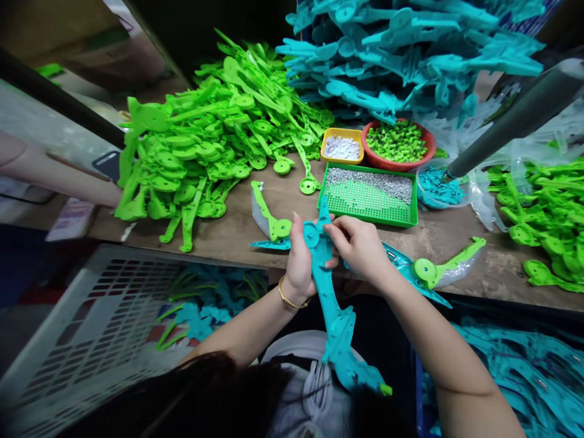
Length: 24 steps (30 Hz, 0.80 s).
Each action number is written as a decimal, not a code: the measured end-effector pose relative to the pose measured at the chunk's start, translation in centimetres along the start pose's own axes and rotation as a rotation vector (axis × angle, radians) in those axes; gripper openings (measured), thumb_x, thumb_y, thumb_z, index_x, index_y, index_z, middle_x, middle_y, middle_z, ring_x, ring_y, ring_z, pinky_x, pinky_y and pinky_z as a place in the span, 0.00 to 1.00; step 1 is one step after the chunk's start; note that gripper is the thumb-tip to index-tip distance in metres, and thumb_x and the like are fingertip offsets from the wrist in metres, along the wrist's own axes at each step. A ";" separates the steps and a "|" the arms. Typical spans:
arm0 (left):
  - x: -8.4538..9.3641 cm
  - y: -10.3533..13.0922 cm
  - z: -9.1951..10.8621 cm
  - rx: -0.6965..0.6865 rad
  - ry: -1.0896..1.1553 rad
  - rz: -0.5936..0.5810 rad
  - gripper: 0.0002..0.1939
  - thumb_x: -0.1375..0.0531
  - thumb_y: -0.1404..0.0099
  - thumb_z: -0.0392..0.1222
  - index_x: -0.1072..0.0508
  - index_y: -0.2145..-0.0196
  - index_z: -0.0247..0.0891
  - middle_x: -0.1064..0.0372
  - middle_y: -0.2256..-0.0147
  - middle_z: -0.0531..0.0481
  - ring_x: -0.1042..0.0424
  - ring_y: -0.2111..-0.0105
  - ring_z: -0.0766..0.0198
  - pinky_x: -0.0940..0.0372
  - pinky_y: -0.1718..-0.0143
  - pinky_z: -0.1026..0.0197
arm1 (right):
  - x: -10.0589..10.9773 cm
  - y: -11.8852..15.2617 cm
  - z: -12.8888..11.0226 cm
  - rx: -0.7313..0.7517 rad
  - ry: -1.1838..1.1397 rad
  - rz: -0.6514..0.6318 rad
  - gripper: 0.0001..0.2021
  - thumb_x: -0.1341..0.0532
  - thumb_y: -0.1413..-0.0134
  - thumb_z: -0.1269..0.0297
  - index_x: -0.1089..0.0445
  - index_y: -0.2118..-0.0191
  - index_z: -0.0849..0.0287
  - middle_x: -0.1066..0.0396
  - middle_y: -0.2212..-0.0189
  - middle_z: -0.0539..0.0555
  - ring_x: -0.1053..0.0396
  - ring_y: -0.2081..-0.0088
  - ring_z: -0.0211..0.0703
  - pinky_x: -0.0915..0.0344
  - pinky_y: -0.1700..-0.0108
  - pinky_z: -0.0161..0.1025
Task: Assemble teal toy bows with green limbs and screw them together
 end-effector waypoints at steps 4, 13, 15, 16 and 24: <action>0.7 -0.1 -0.3 0.038 -0.005 0.047 0.30 0.52 0.36 0.66 0.28 0.63 0.35 0.34 0.79 0.52 0.36 0.83 0.69 0.44 0.86 0.69 | -1.0 0.4 0.7 0.001 -0.003 -0.034 0.13 0.44 0.40 0.56 0.28 0.68 0.58 0.31 0.79 0.49 0.35 0.76 0.37 0.40 0.69 0.35; 4.5 0.6 6.5 0.025 -0.015 0.259 0.28 0.60 0.29 0.56 0.28 0.68 0.37 0.25 0.73 0.45 0.24 0.74 0.60 0.28 0.74 0.59 | 6.1 -1.0 10.7 0.049 0.627 0.046 0.13 0.43 0.40 0.55 0.24 0.60 0.56 0.28 0.61 0.59 0.34 0.58 0.52 0.40 0.55 0.49; 5.8 0.5 7.4 -0.049 -0.012 0.350 0.30 0.59 0.30 0.59 0.28 0.71 0.36 0.27 0.77 0.46 0.24 0.75 0.61 0.28 0.73 0.60 | 6.7 -1.0 12.3 0.061 0.700 0.022 0.14 0.45 0.38 0.56 0.24 0.64 0.56 0.28 0.65 0.58 0.34 0.63 0.49 0.41 0.59 0.46; 6.2 0.4 7.6 -0.079 -0.017 0.379 0.31 0.59 0.31 0.60 0.28 0.72 0.35 0.27 0.78 0.46 0.25 0.76 0.61 0.28 0.72 0.61 | 6.9 -1.0 12.8 0.071 0.710 0.027 0.15 0.46 0.38 0.55 0.25 0.66 0.57 0.28 0.67 0.57 0.35 0.66 0.47 0.42 0.60 0.45; 6.0 0.8 6.9 -0.173 -0.068 0.407 0.34 0.56 0.33 0.63 0.29 0.78 0.33 0.30 0.80 0.47 0.27 0.78 0.63 0.29 0.73 0.62 | 6.8 -0.5 11.3 0.056 0.650 0.125 0.09 0.40 0.42 0.61 0.26 0.68 0.59 0.29 0.67 0.60 0.37 0.63 0.48 0.43 0.55 0.46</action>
Point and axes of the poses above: each hand's wrist, its own y-axis away from the middle knuckle, its own x-axis out of the back of the hand, z = x × y, the point moved 4 cm from there along -y, towards the middle knuckle
